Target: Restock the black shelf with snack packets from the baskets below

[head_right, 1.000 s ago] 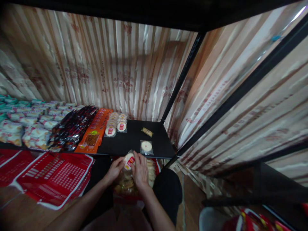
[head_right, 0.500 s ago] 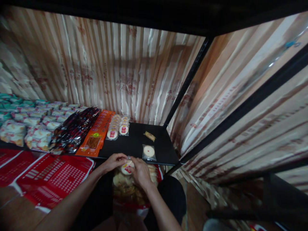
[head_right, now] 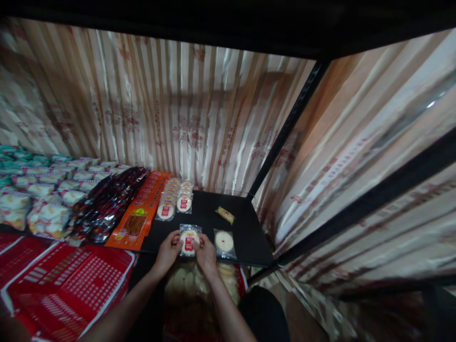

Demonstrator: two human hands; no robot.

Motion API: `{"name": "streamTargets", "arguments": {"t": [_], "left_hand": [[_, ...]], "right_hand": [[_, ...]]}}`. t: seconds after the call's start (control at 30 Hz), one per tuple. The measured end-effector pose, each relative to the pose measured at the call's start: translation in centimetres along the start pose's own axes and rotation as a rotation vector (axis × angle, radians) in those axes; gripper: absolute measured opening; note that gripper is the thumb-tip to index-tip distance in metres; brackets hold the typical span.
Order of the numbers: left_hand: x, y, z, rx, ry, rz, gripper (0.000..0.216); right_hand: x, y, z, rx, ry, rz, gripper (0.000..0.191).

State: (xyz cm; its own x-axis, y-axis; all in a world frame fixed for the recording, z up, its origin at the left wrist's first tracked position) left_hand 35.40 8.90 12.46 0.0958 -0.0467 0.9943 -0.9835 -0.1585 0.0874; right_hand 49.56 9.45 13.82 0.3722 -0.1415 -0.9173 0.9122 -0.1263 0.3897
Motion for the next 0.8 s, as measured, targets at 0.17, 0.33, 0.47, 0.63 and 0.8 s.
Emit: {"name": "streamTargets", "arguments": {"t": [0.17,0.33,0.47,0.63,0.8], "left_hand": [[0.1,-0.7,-0.9,0.07,-0.105,-0.136,0.041],[-0.3,-1.2,-2.6,0.1,-0.256,-0.354,0.04],[-0.8,-1.3,-4.0,0.118,-0.344,-0.502,0.041],[-1.1,-1.4,-5.3,0.096,-0.401,-0.581,0.047],[-1.5,-1.6,-6.2,0.056,-0.415,-0.634,0.05]], "right_hand": [[0.2,-1.2,-2.9,0.018,-0.016,-0.025,0.031],[-0.3,-2.4,-5.7,0.033,-0.027,0.015,0.031],[-1.5,-3.4,-7.4,0.07,-0.019,0.089,0.032],[-2.1,-4.5,-9.2,0.088,-0.015,0.089,0.031],[-1.6,-5.4,-10.8,0.064,0.01,0.044,0.027]]}}
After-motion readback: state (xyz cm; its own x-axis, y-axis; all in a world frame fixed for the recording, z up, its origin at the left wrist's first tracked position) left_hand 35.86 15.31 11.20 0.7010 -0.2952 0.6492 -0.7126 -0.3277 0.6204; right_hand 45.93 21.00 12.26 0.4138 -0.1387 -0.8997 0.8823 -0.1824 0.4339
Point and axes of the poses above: each hand's wrist, its own z-axis away from the middle knuckle, its own y-axis out of the back of the hand, x = y × z, the point moved 2 cm from there along -z, towards the middle knuckle, and after that the axes turned 9 degrees about -y, right-handed, at the moved point
